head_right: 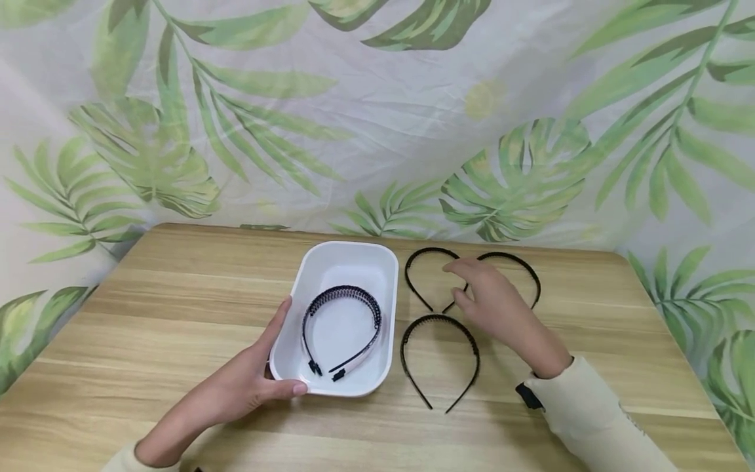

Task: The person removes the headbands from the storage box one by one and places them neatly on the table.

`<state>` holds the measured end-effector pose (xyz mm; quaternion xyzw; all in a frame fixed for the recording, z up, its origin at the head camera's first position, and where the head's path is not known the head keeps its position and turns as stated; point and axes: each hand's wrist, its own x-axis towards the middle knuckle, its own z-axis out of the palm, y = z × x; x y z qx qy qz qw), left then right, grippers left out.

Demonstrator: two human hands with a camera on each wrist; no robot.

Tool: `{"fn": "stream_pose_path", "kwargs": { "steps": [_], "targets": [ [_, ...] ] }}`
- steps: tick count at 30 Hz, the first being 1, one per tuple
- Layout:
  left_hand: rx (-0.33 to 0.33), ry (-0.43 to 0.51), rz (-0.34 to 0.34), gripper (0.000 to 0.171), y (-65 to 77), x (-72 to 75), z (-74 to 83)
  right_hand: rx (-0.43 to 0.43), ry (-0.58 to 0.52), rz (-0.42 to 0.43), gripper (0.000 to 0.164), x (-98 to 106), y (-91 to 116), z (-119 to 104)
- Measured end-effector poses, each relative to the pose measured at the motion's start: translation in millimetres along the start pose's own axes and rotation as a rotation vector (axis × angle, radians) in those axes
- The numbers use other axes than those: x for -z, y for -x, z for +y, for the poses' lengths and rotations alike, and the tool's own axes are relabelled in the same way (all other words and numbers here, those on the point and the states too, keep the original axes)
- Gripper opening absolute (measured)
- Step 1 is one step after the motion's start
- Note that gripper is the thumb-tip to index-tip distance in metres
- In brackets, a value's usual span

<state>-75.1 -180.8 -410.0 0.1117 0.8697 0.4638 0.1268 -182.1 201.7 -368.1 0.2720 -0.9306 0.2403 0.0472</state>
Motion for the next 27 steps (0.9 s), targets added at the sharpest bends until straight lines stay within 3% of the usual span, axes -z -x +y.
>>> {"fn": "stream_pose_path", "kwargs": {
  "steps": [7, 13, 27],
  "targets": [
    [0.01, 0.007, -0.008, 0.131, 0.2, 0.0, -0.2, 0.007, -0.068, -0.019, 0.034, -4.7, 4.7, -18.0],
    [0.033, -0.001, -0.002, 0.131, 0.8, -1.5, -0.8, 0.053, -0.118, 0.013, 0.034, -12.5, 5.1, -28.8],
    [0.015, 0.014, 0.0, 0.13, 0.4, -1.1, -0.5, 0.11, -0.183, 0.019, 0.034, -22.5, -4.5, -47.1]
  ]
}}
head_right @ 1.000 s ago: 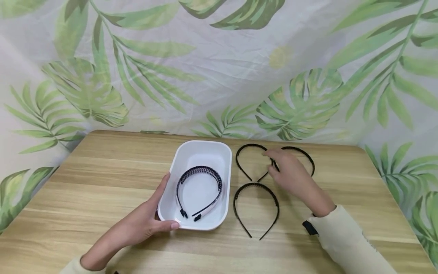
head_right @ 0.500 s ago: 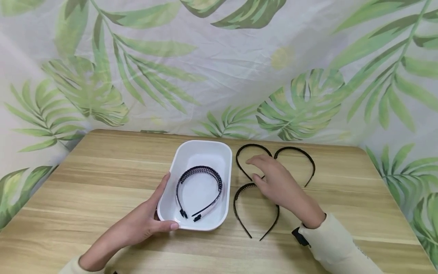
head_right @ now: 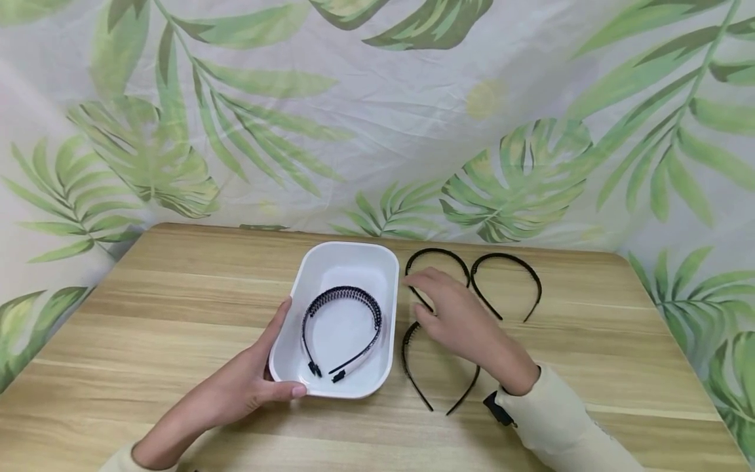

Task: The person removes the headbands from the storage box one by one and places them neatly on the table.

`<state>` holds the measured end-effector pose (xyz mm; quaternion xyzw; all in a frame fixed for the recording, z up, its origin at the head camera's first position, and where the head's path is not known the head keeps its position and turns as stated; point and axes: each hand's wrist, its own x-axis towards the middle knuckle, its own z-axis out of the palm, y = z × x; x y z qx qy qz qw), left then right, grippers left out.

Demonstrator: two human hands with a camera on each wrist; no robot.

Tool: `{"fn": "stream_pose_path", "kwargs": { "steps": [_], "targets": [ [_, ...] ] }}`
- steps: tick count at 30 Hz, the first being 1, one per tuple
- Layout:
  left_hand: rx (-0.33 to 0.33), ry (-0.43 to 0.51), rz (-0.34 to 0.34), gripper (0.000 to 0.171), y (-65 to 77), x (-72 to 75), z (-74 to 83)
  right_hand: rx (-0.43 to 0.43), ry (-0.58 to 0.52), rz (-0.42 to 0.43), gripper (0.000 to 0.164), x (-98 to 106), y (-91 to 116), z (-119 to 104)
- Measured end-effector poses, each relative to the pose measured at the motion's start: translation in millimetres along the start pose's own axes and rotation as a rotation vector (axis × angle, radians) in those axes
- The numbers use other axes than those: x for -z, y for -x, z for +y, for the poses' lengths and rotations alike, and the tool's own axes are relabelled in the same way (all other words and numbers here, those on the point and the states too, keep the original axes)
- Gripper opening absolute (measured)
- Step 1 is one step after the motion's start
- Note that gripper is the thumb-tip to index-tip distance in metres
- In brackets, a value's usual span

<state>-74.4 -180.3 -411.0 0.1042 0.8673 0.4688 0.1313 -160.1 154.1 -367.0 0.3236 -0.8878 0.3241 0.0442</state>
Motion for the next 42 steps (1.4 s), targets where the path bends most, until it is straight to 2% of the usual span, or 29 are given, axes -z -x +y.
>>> {"fn": "stream_pose_path", "kwargs": {
  "steps": [12, 23, 31, 37, 42],
  "targets": [
    [0.002, 0.011, 0.005, 0.131, 1.0, 2.6, 1.2, -0.011, -0.004, 0.017, 0.035, -13.8, -12.9, -7.2],
    [-0.043, 0.021, 0.005, 0.131, 1.2, 3.4, -0.1, 0.012, -0.039, 0.036, 0.034, -30.7, -24.2, -12.9],
    [-0.025, 0.034, -0.005, 0.131, 1.2, 1.5, -2.4, 0.03, -0.067, -0.013, 0.037, -42.2, -35.0, -15.9],
    [-0.041, 0.04, -0.012, 0.13, 1.8, 1.5, -2.7, 0.039, -0.059, -0.034, 0.04, -47.7, -43.8, -17.0],
    [-0.009, 0.048, -0.011, 0.131, 1.0, 1.0, -2.5, 0.033, -0.048, -0.054, 0.041, -49.9, -50.5, -17.7]
  ]
}}
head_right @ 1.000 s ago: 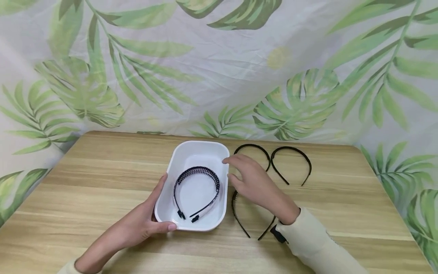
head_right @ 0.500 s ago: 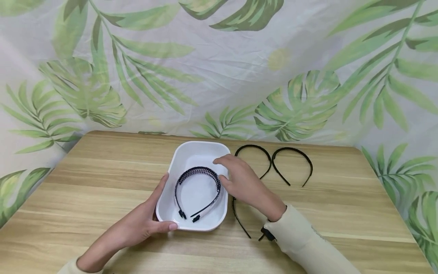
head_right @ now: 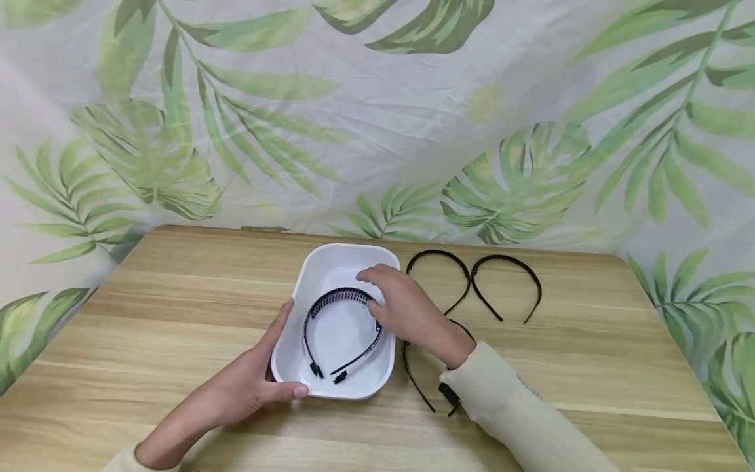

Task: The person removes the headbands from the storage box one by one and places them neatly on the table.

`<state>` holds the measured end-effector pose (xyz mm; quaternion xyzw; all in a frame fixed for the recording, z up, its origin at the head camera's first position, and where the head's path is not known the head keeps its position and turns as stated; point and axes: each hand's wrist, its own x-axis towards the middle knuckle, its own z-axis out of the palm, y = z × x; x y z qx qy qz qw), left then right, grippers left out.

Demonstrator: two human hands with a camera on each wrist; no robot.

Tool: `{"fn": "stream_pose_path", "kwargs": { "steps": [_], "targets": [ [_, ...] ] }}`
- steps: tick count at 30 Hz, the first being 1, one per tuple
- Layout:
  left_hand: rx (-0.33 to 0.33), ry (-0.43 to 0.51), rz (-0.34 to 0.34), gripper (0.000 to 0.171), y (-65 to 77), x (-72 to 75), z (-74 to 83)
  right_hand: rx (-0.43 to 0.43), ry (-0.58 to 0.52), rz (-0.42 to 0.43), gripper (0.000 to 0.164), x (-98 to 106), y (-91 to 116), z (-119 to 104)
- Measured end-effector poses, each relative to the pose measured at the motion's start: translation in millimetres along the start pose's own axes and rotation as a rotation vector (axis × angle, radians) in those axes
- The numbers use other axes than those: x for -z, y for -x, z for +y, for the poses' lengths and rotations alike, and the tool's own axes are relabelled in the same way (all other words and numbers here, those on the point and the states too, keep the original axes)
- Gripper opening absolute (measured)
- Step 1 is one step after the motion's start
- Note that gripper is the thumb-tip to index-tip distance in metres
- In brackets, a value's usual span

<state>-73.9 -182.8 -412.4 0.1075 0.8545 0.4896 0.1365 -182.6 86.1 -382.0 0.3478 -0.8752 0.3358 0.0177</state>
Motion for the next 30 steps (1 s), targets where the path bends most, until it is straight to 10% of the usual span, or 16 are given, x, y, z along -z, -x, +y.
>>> {"fn": "stream_pose_path", "kwargs": {
  "steps": [30],
  "targets": [
    [-0.034, -0.003, -0.003, 0.13, 0.1, 1.2, -1.2, 0.009, 0.116, -0.128, 0.038, -11.3, -20.7, 16.2]
  ]
}}
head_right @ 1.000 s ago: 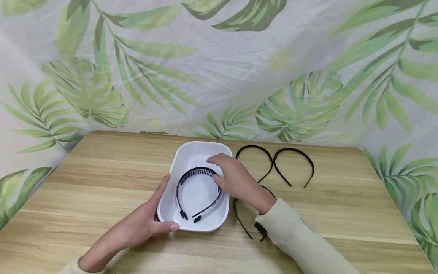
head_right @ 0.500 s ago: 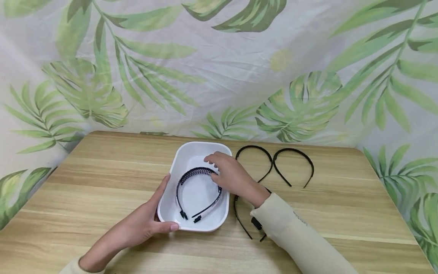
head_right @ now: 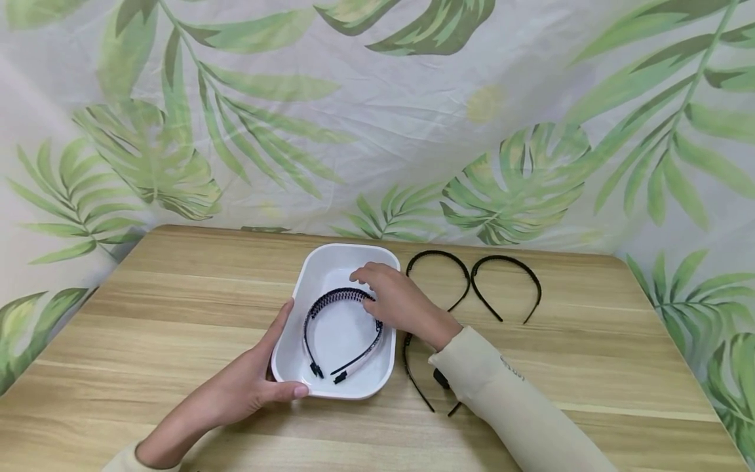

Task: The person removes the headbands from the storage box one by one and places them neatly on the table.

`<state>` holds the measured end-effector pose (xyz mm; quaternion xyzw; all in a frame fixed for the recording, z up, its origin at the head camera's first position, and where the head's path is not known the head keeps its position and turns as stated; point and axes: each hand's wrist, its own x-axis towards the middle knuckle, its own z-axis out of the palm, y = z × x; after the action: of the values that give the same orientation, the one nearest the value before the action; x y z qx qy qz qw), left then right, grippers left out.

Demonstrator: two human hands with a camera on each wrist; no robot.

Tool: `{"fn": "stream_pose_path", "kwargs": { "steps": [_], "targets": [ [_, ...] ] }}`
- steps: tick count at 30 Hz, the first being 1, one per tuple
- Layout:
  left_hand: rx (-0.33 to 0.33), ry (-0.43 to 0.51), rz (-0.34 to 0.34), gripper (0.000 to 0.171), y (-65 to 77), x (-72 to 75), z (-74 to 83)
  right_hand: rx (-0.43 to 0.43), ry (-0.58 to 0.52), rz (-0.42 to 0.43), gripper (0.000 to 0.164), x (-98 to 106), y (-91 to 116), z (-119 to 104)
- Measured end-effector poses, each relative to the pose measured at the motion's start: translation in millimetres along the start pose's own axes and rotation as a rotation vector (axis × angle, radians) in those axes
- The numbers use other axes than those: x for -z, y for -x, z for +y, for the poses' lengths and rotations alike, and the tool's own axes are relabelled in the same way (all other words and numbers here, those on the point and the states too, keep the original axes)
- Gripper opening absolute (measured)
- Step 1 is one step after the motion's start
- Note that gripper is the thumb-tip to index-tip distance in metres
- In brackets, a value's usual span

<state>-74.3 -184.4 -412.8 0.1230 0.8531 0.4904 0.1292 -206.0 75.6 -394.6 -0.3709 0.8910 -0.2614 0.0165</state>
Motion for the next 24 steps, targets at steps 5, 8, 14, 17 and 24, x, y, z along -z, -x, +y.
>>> {"fn": "stream_pose_path", "kwargs": {
  "steps": [5, 8, 14, 17, 24],
  "targets": [
    [0.006, 0.001, 0.001, 0.13, 0.1, 0.3, 0.2, -0.008, 0.02, -0.03, 0.038, 0.1, -2.9, 1.1],
    [0.005, 0.001, 0.001, 0.13, 0.1, 0.4, 0.3, -0.003, 0.044, -0.044, 0.038, -0.3, -4.8, 2.0],
    [0.001, 0.011, 0.001, 0.13, 0.0, 0.3, 1.0, 0.007, 0.067, -0.062, 0.038, -0.5, -7.6, 2.3],
    [0.003, 0.014, 0.0, 0.13, -0.1, 0.2, 1.3, 0.011, 0.076, -0.064, 0.038, -0.4, -8.2, 2.1],
    [0.002, 0.007, 0.0, 0.13, -0.5, 0.1, 1.7, -0.004, 0.102, -0.086, 0.039, 0.2, -11.0, 2.2]
  ]
}}
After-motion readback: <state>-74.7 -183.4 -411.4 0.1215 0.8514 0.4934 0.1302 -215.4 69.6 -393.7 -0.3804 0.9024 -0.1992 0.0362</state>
